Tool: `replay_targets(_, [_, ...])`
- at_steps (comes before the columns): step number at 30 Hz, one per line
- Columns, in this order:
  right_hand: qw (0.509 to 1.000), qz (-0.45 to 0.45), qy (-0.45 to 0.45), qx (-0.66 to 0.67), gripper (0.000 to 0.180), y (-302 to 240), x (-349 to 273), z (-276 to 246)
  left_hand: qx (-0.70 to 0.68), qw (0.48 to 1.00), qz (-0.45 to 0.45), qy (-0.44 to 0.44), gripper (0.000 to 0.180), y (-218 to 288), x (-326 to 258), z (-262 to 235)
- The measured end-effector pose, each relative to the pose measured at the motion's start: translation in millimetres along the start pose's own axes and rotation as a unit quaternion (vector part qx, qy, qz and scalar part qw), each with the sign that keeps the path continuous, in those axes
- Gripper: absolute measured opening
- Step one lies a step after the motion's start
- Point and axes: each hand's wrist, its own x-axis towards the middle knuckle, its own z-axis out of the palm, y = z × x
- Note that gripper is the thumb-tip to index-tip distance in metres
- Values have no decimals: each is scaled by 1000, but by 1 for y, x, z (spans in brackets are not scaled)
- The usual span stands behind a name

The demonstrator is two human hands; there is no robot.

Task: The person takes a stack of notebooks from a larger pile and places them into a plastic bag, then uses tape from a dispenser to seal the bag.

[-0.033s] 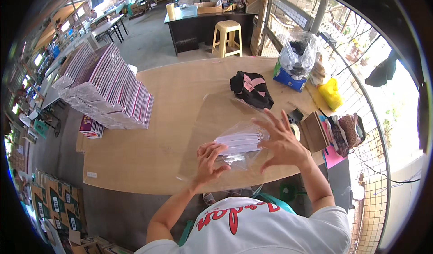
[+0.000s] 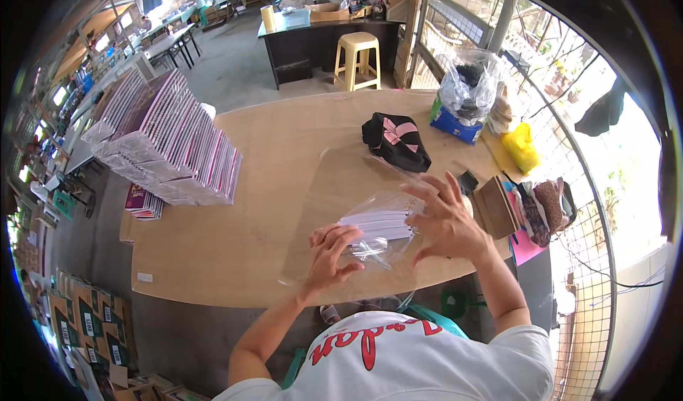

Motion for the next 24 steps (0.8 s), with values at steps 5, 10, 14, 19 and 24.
replay_targets(5, [992,-64,-95,-58,35,28,19,-4,73,979,85,-173,83,-9,26,-28])
replay_targets(10, [983,-153,-100,-11,7,69,47,26,112,934,161,-298,87,-24,55,-43])
replay_targets(14, [975,-155,-140,75,13,66,69,46,146,906,198,-344,91,-30,68,-44])
replay_targets(19, [974,-193,-50,109,16,52,89,74,95,909,216,-343,93,-32,77,-44])
replay_targets(24, [980,-181,7,77,32,48,97,90,65,910,205,-355,90,-43,78,-40])
